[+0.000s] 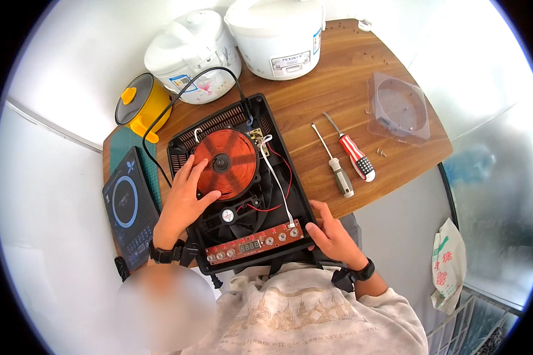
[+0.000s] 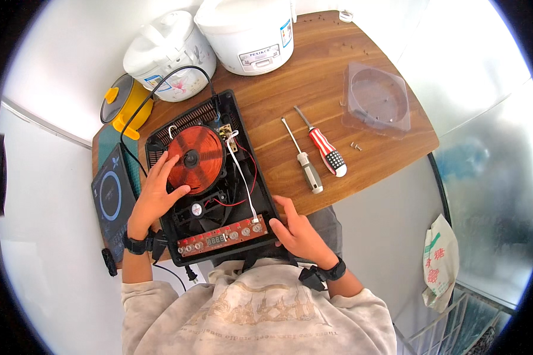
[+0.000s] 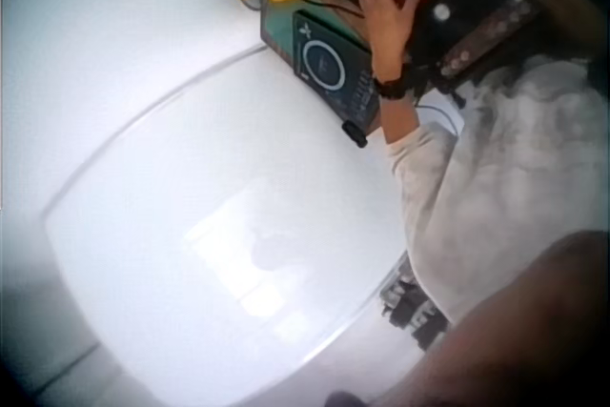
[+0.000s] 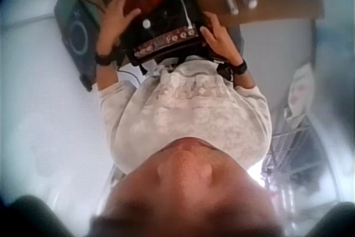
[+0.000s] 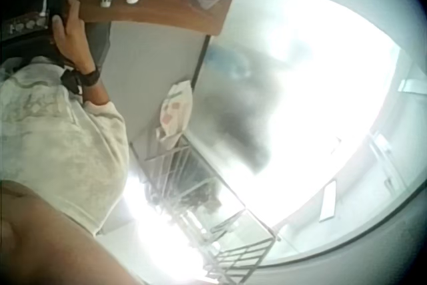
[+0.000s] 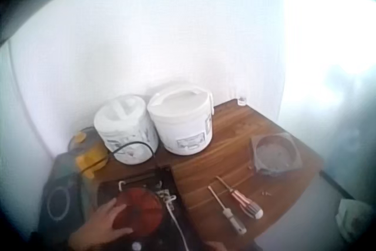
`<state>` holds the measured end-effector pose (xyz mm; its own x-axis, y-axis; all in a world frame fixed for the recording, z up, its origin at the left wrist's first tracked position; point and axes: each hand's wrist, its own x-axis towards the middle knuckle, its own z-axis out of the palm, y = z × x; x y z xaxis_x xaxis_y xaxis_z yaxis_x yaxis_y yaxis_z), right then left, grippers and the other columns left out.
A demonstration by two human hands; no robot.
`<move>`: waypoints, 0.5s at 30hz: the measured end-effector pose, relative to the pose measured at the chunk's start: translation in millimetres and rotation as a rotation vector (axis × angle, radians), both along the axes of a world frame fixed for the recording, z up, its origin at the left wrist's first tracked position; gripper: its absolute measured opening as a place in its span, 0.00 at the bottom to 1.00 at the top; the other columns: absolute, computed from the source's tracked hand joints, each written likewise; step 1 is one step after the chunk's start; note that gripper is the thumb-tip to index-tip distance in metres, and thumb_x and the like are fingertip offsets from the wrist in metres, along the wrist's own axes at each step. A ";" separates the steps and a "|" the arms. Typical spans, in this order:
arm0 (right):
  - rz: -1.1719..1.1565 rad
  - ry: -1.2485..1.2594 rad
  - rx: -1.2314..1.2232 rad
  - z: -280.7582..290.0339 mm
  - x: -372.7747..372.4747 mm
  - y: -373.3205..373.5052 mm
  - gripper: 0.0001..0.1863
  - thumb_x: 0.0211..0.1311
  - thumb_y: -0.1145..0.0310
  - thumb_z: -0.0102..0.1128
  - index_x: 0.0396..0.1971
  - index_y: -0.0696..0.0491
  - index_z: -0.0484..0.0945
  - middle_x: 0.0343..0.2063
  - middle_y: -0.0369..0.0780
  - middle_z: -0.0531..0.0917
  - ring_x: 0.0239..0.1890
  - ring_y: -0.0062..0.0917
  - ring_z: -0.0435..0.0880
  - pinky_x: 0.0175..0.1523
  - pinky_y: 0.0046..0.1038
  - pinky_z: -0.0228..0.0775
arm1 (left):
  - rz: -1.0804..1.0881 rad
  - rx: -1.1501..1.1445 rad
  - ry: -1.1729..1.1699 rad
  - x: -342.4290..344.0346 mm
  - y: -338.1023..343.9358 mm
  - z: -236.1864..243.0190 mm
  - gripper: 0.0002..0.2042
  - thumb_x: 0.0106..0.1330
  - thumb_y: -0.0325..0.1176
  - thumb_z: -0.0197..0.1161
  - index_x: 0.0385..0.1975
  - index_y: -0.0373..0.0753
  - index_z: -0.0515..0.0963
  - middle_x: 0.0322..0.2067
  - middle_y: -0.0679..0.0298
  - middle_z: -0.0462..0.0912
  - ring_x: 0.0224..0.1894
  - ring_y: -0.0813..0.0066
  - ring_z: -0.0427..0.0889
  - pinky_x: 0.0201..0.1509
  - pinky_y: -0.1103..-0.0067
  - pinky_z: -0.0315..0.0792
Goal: The person removes the top cover of an induction cooktop to access the internal components. They use a screwdriver to tighten screws on the internal circuit board and coil assembly.
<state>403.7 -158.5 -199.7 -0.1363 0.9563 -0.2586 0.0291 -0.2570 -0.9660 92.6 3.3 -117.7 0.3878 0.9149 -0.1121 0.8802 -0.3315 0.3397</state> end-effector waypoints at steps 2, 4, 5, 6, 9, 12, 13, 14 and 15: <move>-0.016 -0.008 -0.004 3.3 -0.9 0.2 0.27 0.77 0.68 0.52 0.70 0.55 0.56 0.28 0.42 0.84 0.25 0.26 0.85 0.33 0.28 0.79 | -0.018 0.005 0.025 -3.5 2.2 -6.4 0.37 0.65 0.44 0.72 0.73 0.44 0.65 0.76 0.49 0.58 0.76 0.48 0.60 0.77 0.61 0.59; -0.027 0.003 -0.001 3.3 -3.2 -0.8 0.27 0.78 0.68 0.52 0.70 0.55 0.56 0.31 0.43 0.85 0.27 0.26 0.86 0.33 0.28 0.80 | -0.015 0.007 0.036 -4.7 -0.8 -6.9 0.37 0.65 0.46 0.71 0.73 0.44 0.65 0.76 0.49 0.57 0.76 0.47 0.59 0.77 0.61 0.59; -0.034 0.013 0.002 0.9 -3.7 -1.3 0.27 0.78 0.69 0.52 0.70 0.55 0.56 0.32 0.44 0.86 0.27 0.26 0.86 0.33 0.28 0.80 | -0.016 0.016 0.033 -5.1 -1.6 -7.0 0.37 0.66 0.47 0.71 0.73 0.44 0.65 0.76 0.49 0.57 0.76 0.47 0.59 0.77 0.61 0.58; -0.042 0.019 0.001 -0.8 -4.1 -1.9 0.27 0.78 0.69 0.51 0.70 0.55 0.56 0.33 0.44 0.86 0.27 0.26 0.86 0.34 0.28 0.81 | -0.019 0.021 0.025 -4.6 -1.4 -8.7 0.37 0.66 0.47 0.70 0.73 0.44 0.65 0.76 0.49 0.57 0.76 0.48 0.59 0.77 0.61 0.58; -0.063 0.025 0.021 -2.8 -6.9 -2.3 0.26 0.78 0.69 0.51 0.70 0.55 0.56 0.35 0.45 0.87 0.28 0.27 0.86 0.34 0.28 0.81 | -0.028 0.037 0.023 -8.6 -2.1 -13.6 0.36 0.67 0.48 0.69 0.73 0.44 0.65 0.76 0.50 0.57 0.77 0.48 0.59 0.78 0.61 0.58; -0.050 -0.022 0.000 3.6 -6.2 -1.8 0.26 0.78 0.69 0.50 0.70 0.55 0.56 0.36 0.46 0.87 0.30 0.26 0.87 0.35 0.29 0.82 | -0.041 0.022 0.006 -11.2 0.4 -10.0 0.33 0.68 0.47 0.68 0.72 0.44 0.67 0.75 0.50 0.59 0.76 0.48 0.59 0.78 0.60 0.58; -0.052 -0.044 -0.006 3.9 -5.7 -2.1 0.26 0.78 0.69 0.50 0.70 0.55 0.56 0.37 0.45 0.87 0.31 0.26 0.87 0.35 0.29 0.83 | -0.045 0.013 -0.005 -12.1 2.7 -6.8 0.32 0.69 0.47 0.68 0.71 0.44 0.69 0.75 0.50 0.60 0.76 0.48 0.60 0.78 0.60 0.58; -0.053 -0.065 -0.011 2.4 -5.5 -3.4 0.26 0.78 0.69 0.49 0.70 0.55 0.56 0.37 0.45 0.87 0.31 0.26 0.87 0.35 0.28 0.83 | -0.078 0.004 -0.033 -15.4 8.1 -4.6 0.31 0.69 0.46 0.67 0.69 0.43 0.70 0.73 0.50 0.64 0.73 0.49 0.64 0.76 0.61 0.61; -0.050 -0.086 -0.014 1.3 -6.2 -3.6 0.25 0.78 0.69 0.49 0.70 0.55 0.56 0.38 0.45 0.87 0.32 0.25 0.87 0.35 0.28 0.83 | -0.106 -0.001 -0.060 -21.9 15.5 -1.4 0.29 0.70 0.46 0.67 0.68 0.42 0.71 0.70 0.49 0.68 0.71 0.50 0.68 0.74 0.62 0.64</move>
